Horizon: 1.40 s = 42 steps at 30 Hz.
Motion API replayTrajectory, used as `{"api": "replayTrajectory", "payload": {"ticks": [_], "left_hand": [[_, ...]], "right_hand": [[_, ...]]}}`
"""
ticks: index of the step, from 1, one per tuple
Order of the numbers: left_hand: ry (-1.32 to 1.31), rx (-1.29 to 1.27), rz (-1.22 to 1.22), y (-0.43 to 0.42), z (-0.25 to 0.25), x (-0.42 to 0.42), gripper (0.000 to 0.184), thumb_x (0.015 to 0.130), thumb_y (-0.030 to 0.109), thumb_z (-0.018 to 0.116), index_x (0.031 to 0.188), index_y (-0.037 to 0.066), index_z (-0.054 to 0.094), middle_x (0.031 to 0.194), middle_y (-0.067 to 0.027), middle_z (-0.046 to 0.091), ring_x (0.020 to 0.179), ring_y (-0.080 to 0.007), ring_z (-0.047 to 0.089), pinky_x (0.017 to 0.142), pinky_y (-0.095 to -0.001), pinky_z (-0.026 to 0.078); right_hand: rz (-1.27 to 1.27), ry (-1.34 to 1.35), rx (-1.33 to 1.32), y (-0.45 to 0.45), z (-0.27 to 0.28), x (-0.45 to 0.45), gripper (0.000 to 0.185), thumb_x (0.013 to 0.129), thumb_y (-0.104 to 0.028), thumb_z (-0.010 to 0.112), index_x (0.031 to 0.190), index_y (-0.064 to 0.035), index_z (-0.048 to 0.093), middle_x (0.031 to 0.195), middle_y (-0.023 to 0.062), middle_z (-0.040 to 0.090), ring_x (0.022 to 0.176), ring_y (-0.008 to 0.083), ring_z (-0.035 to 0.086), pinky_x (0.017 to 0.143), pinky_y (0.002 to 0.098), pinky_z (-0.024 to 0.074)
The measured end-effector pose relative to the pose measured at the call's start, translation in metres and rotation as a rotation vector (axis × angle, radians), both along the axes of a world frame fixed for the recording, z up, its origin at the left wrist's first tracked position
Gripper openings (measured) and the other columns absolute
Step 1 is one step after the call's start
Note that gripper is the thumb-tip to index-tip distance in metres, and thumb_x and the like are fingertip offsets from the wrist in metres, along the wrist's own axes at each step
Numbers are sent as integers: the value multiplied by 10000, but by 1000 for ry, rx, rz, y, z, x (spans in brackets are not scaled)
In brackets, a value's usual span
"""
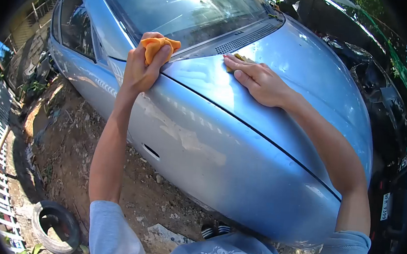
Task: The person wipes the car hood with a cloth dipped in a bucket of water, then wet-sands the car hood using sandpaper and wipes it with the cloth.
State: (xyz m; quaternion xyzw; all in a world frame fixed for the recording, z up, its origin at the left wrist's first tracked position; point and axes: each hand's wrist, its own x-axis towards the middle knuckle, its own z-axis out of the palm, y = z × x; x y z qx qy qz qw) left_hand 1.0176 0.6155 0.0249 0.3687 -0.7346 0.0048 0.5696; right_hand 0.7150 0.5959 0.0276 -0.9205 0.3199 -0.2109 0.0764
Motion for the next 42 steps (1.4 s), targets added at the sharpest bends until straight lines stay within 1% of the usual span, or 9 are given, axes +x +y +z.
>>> {"api": "replayTrajectory", "payload": {"ticks": [6, 10, 21, 30, 34, 36, 38, 40, 42], "left_hand": [[-39, -45, 89, -6, 3, 36, 289, 888, 231, 684, 1079, 60, 550, 890, -143, 690, 819, -309, 687, 735, -373, 538], [-120, -142, 234, -24, 3, 32, 298, 873, 277, 692, 1057, 79, 566, 848, -121, 680, 838, -310, 671, 800, -389, 517], [-73, -201, 175, -26, -6, 36, 319, 847, 366, 699, 969, 94, 586, 807, -144, 674, 785, -342, 646, 759, -405, 504], [-82, -213, 313, -32, -9, 37, 368, 862, 431, 664, 1003, 100, 587, 831, -152, 677, 815, -343, 668, 768, -421, 525], [-95, -183, 269, -30, -8, 39, 378, 877, 450, 646, 1020, 104, 594, 821, -144, 678, 793, -341, 666, 768, -413, 530], [-117, -178, 250, -23, -3, 35, 425, 909, 478, 612, 1046, 77, 588, 871, -149, 670, 828, -304, 673, 772, -381, 520], [111, 228, 4, -3, 9, 26, 167, 930, 195, 610, 985, 42, 649, 832, -45, 677, 789, -121, 615, 756, -265, 492], [38, -364, -343, -19, 1, 26, 146, 924, 147, 613, 899, 12, 663, 763, -31, 675, 719, -108, 605, 706, -258, 495], [195, 117, -36, 3, 11, 15, 129, 920, 123, 615, 910, 2, 658, 792, -38, 680, 740, -109, 613, 705, -260, 496]], "right_hand": [[224, 10, -62, 8, 0, 12, 458, 1016, -277, 409, 1425, -77, 456, 1498, 110, 412, 1414, 291, 334, 1171, 391, 256], [-35, 37, 114, -6, 19, 58, 450, 1013, -265, 426, 1418, -73, 460, 1497, 107, 414, 1413, 287, 342, 1168, 397, 254], [512, 91, -5, -11, 23, 69, 448, 1005, -250, 443, 1423, -89, 462, 1488, 121, 431, 1430, 329, 302, 1178, 416, 210], [404, -100, -72, 14, 20, 39, 625, 961, -440, 506, 1471, -91, 410, 1588, 165, 223, 1465, 333, 217, 1174, 430, 170], [303, 226, -23, 3, 37, -27, 508, 931, -350, 553, 1361, -81, 561, 1548, 181, 318, 1453, 358, 246, 1173, 498, 154], [265, 151, -82, 13, 57, -38, 466, 838, -209, 601, 1288, -93, 631, 1503, 186, 400, 1440, 356, 288, 1165, 515, 178], [243, -28, -8, 23, 67, -31, 428, 866, -207, 599, 1276, -90, 638, 1460, 188, 451, 1388, 355, 372, 1151, 495, 230], [267, 3, 35, 28, 65, -17, 419, 876, -221, 614, 1271, -81, 638, 1427, 182, 482, 1347, 353, 415, 1133, 482, 268], [302, 39, 77, 30, 55, -4, 413, 886, -236, 629, 1265, -73, 639, 1393, 175, 513, 1307, 351, 459, 1115, 470, 305]]}}
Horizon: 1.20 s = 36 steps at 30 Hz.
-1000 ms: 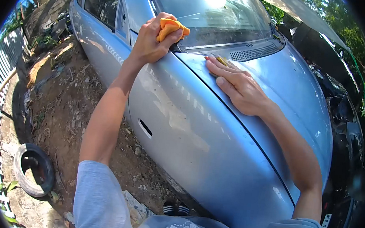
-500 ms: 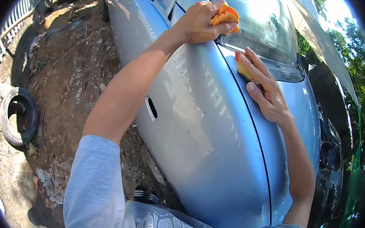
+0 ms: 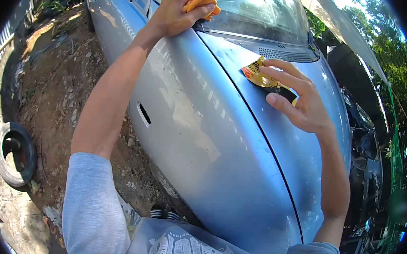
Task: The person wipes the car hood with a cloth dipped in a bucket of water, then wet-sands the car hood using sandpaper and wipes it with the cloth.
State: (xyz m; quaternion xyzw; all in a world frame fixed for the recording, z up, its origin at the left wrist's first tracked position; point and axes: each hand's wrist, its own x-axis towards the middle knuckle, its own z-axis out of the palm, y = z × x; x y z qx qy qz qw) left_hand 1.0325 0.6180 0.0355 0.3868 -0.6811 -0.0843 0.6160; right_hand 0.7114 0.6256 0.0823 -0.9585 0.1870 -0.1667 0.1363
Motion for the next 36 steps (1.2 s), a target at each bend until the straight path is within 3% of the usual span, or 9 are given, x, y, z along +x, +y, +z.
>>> {"api": "replayTrajectory", "payload": {"ticks": [8, 10, 13, 16, 19, 20, 24, 29, 36], "left_hand": [[-52, -6, 37, -6, -6, 6, 135, 915, 142, 615, 901, 19, 668, 773, -30, 677, 715, -103, 607, 686, -253, 486], [-77, -346, -211, -21, -11, 12, 142, 912, 154, 613, 898, 26, 672, 768, -28, 677, 706, -102, 603, 680, -254, 484], [-48, -26, 16, 0, -2, 5, 140, 907, 151, 612, 901, 25, 674, 768, -31, 681, 712, -104, 610, 679, -258, 487], [-54, -43, 5, -1, -2, 6, 147, 905, 149, 614, 908, 18, 682, 774, -40, 687, 723, -109, 621, 682, -260, 492], [-58, -65, 5, 4, 1, 3, 160, 901, 145, 619, 912, 3, 692, 779, -49, 690, 738, -116, 634, 694, -264, 502], [-76, -65, 58, 6, 2, 2, 163, 901, 143, 617, 911, -2, 691, 779, -53, 691, 740, -118, 636, 697, -266, 504], [-44, -120, -1, 1, 1, 0, 145, 914, 128, 603, 898, -7, 653, 791, -77, 701, 727, -127, 650, 681, -272, 517], [-29, -101, 33, 3, 0, -7, 135, 909, 124, 608, 895, -3, 653, 785, -73, 700, 716, -127, 652, 668, -277, 518], [-161, -126, 113, 3, 3, -3, 104, 886, 112, 628, 901, 15, 660, 760, -58, 684, 697, -120, 635, 665, -269, 503]], "right_hand": [[44, 228, -556, 18, -3, -14, 396, 934, -359, 594, 1209, -88, 683, 1305, 157, 589, 1224, 342, 538, 1066, 434, 373], [125, 105, 236, -13, 1, -16, 411, 946, -424, 566, 1210, -136, 692, 1338, 150, 568, 1278, 312, 495, 1069, 428, 373], [-59, 120, 40, -14, 3, 6, 515, 960, -446, 533, 1364, -127, 553, 1477, 135, 433, 1352, 304, 419, 1086, 449, 363], [-214, 110, -253, -27, -22, 6, 669, 972, -522, 452, 1513, -151, 323, 1559, 122, 307, 1427, 308, 303, 1135, 461, 310], [-193, -202, 581, -48, -18, -1, 776, 907, -688, 396, 1532, -246, 267, 1575, 116, 266, 1461, 299, 222, 1167, 474, 248], [-197, -203, 582, -52, -18, 3, 776, 907, -688, 396, 1532, -246, 267, 1575, 116, 266, 1461, 299, 222, 1167, 474, 248], [-510, -42, -69, -49, -52, 25, 987, 779, -815, 474, 1541, -237, 232, 1557, 168, 279, 1448, 354, 236, 1165, 485, 249], [-415, -64, -43, 19, -60, -32, 1016, 744, -754, 601, 1528, -191, 284, 1529, 198, 319, 1425, 378, 280, 1156, 479, 266], [-435, -86, -67, -7, -52, 37, 1064, 702, -754, 642, 1526, -180, 291, 1509, 241, 330, 1426, 376, 287, 1147, 518, 258]]}}
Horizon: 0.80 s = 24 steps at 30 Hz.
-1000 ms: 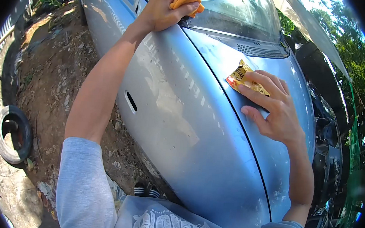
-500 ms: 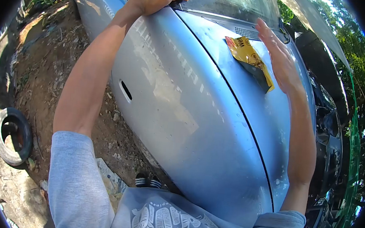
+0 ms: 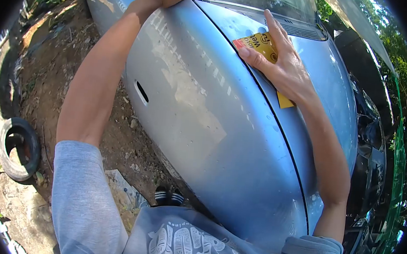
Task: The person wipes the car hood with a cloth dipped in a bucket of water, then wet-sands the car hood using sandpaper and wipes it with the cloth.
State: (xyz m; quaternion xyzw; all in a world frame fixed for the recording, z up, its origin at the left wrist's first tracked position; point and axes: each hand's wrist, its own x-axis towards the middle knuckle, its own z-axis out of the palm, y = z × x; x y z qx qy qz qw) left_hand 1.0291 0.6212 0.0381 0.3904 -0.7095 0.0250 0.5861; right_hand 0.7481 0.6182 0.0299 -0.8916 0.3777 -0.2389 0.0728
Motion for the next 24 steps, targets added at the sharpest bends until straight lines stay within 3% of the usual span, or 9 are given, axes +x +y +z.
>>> {"api": "replayTrajectory", "payload": {"ticks": [4, 8, 13, 16, 20, 24], "left_hand": [[91, 44, -44, 0, -2, -4, 93, 896, 104, 622, 901, 15, 648, 754, -52, 680, 694, -112, 634, 660, -264, 505], [41, 47, -45, -4, -1, 3, 92, 899, 97, 625, 910, 8, 645, 766, -50, 686, 699, -111, 641, 653, -267, 510], [122, 40, -62, -2, 0, -2, 107, 900, 106, 625, 920, 5, 654, 778, -52, 694, 712, -115, 646, 669, -263, 514], [87, 122, -27, -8, -7, 6, 136, 905, 121, 617, 932, -1, 670, 797, -57, 701, 737, -120, 654, 693, -260, 518], [70, -65, -39, -8, -6, 4, 146, 889, 127, 622, 950, 7, 679, 769, -53, 694, 714, -126, 643, 685, -276, 512], [14, 160, 24, -8, -4, 12, 168, 891, 173, 607, 973, 48, 683, 785, -89, 702, 725, -151, 669, 692, -292, 516]], "right_hand": [[66, -41, -45, 20, -7, -44, 1043, 716, -740, 639, 1527, -184, 288, 1526, 223, 312, 1431, 376, 272, 1153, 512, 247], [12, -11, -41, -13, 3, 18, 1016, 734, -724, 632, 1523, -181, 292, 1529, 217, 306, 1415, 390, 293, 1158, 491, 257], [108, -40, -10, 1, -2, -15, 1148, 692, -814, 590, 1537, -125, 230, 1532, 224, 291, 1412, 383, 302, 1158, 489, 263], [65, -1, -64, -31, 5, 38, 1155, 706, -817, 573, 1531, -85, 231, 1531, 229, 292, 1415, 372, 302, 1159, 491, 253], [58, 24, -92, -63, 6, 79, 1219, 662, -851, 575, 1528, -67, 229, 1534, 232, 287, 1416, 367, 304, 1150, 458, 279], [42, -2, -77, -75, 4, 84, 1232, 650, -857, 579, 1527, -62, 236, 1502, 263, 334, 1409, 382, 315, 1142, 450, 290]]}}
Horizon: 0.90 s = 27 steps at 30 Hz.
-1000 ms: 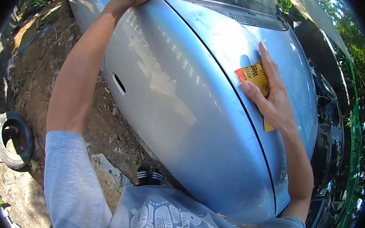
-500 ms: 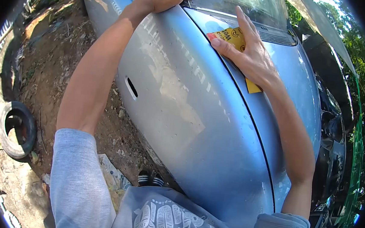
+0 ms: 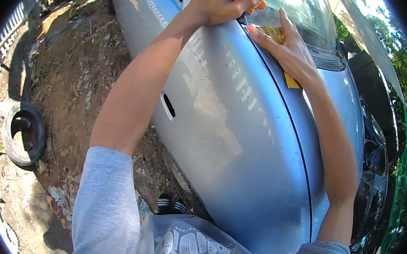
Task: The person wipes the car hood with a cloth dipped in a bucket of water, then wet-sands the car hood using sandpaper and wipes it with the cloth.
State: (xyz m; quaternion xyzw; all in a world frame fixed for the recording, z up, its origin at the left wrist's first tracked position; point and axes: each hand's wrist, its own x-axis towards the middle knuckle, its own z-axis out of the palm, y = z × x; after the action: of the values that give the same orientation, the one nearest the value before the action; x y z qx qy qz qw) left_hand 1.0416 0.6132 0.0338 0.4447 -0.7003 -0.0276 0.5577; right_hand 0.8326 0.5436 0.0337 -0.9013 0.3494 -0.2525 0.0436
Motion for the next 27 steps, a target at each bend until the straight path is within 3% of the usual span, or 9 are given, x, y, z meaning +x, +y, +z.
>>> {"api": "replayTrajectory", "payload": {"ticks": [4, 6, 11, 16, 18, 21, 24, 27], "left_hand": [[-69, -386, 8, -6, -7, -5, 164, 882, 192, 612, 957, 62, 677, 788, -82, 702, 705, -220, 670, 681, -328, 517], [-26, -226, 60, -5, -3, -1, 165, 880, 190, 613, 964, 66, 683, 799, -75, 706, 721, -239, 675, 695, -330, 523], [42, -83, -37, -6, -4, 0, 161, 896, 175, 601, 947, 45, 682, 765, -51, 701, 692, -132, 658, 659, -280, 515], [137, -129, -93, -3, 2, -5, 134, 908, 118, 589, 927, 17, 676, 771, -46, 699, 707, -109, 647, 665, -273, 514], [129, -82, -113, 1, 0, -10, 139, 914, 112, 583, 910, -3, 660, 773, -47, 694, 711, -102, 642, 671, -259, 513], [175, -84, -147, 0, -2, -8, 119, 918, 88, 584, 913, -15, 642, 790, -55, 684, 726, -108, 640, 675, -253, 513], [171, -121, -190, 2, -4, -11, 97, 919, 70, 588, 930, -12, 639, 802, -64, 680, 738, -116, 640, 675, -259, 516], [78, -133, -84, 4, 4, -13, 106, 917, 72, 593, 904, -22, 639, 783, -58, 679, 712, -115, 640, 678, -256, 521]], "right_hand": [[-48, 13, -39, 8, 2, 2, 1261, 639, -860, 586, 1517, -24, 239, 1484, 278, 354, 1390, 393, 347, 1136, 459, 299], [-17, -19, -39, 0, -4, 0, 1274, 629, -869, 583, 1518, -26, 234, 1485, 277, 353, 1382, 402, 354, 1137, 455, 299], [-28, -63, -31, 16, -2, -2, 1252, 637, -865, 576, 1522, -47, 238, 1498, 274, 331, 1391, 401, 338, 1135, 464, 306], [-39, -48, 9, 76, -18, -111, 1150, 658, -815, 610, 1532, -153, 260, 1472, 246, 386, 1393, 387, 343, 1139, 506, 296], [-127, -25, 100, 74, -5, -83, 1174, 635, -842, 593, 1531, -160, 262, 1479, 246, 375, 1395, 382, 341, 1148, 496, 289], [-46, -28, -6, 42, -9, -42, 1199, 626, -868, 564, 1541, -171, 224, 1503, 233, 344, 1404, 399, 311, 1148, 520, 277], [-81, 13, 43, 82, -12, -101, 1185, 638, -856, 569, 1545, -181, 213, 1510, 226, 338, 1409, 405, 298, 1151, 506, 275], [-63, 11, 54, 91, -10, -133, 1159, 653, -840, 574, 1546, -197, 212, 1513, 220, 338, 1409, 404, 302, 1152, 488, 278]]}}
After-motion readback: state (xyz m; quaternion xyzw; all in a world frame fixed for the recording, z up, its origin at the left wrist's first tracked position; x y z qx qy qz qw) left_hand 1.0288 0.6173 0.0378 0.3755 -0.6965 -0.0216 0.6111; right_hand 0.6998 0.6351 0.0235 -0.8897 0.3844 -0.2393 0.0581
